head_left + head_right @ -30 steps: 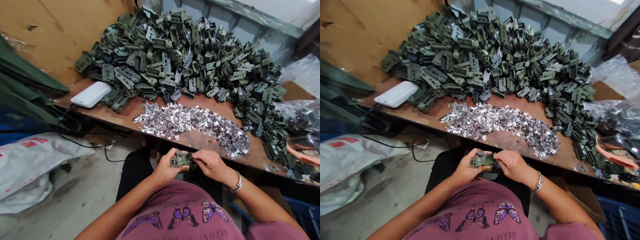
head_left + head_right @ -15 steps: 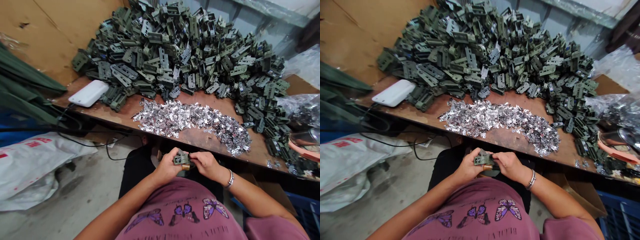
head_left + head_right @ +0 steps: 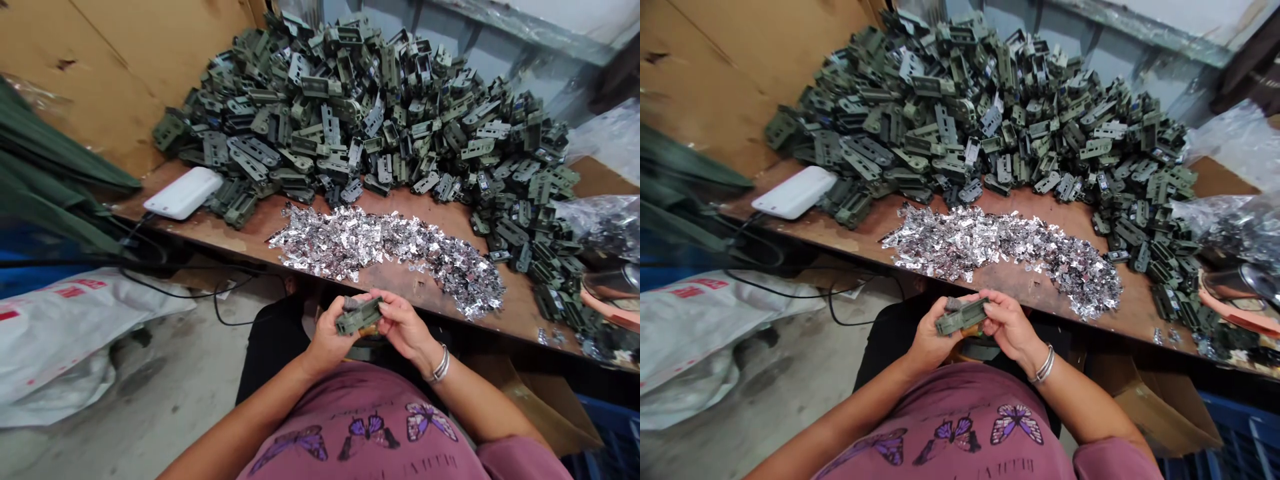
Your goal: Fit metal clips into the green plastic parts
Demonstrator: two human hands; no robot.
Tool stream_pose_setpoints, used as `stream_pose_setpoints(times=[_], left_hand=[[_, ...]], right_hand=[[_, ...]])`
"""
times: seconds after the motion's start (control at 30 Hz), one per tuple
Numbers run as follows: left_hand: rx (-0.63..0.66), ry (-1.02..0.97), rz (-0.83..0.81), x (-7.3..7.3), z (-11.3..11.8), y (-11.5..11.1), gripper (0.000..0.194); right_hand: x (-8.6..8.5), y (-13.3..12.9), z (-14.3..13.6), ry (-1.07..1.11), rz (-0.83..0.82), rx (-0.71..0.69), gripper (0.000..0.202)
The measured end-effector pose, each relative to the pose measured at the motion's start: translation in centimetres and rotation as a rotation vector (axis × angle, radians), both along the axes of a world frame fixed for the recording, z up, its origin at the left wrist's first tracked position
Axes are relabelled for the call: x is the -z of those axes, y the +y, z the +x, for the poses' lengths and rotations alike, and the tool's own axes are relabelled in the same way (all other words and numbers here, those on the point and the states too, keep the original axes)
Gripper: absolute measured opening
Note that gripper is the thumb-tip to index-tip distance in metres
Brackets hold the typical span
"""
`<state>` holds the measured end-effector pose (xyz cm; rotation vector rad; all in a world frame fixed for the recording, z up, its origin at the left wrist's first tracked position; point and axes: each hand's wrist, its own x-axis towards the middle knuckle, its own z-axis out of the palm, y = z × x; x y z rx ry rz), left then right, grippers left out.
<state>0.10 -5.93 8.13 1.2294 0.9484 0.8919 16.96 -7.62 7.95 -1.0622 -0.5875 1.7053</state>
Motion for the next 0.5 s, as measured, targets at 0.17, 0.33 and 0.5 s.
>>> stream_pose_setpoints(times=[0.17,0.33,0.5], left_hand=[[0.246,-0.251,-0.274,-1.6,-1.4,0.7,0.067],[0.154,-0.215,-0.459,-3.2,-1.0,1.0,0.040],[0.245,-0.238,-0.574,-3.9,-1.4,1.2,0.029]], right_hand=[[-0.7,0.1,1.1,-0.230,0.202,-0.109,0.049],[-2.6,0.6,2.1,-0.682,0.596,-0.350,0.029],[-4.2,1.0,2.7,-0.979,0.960,-0.354,0.019]])
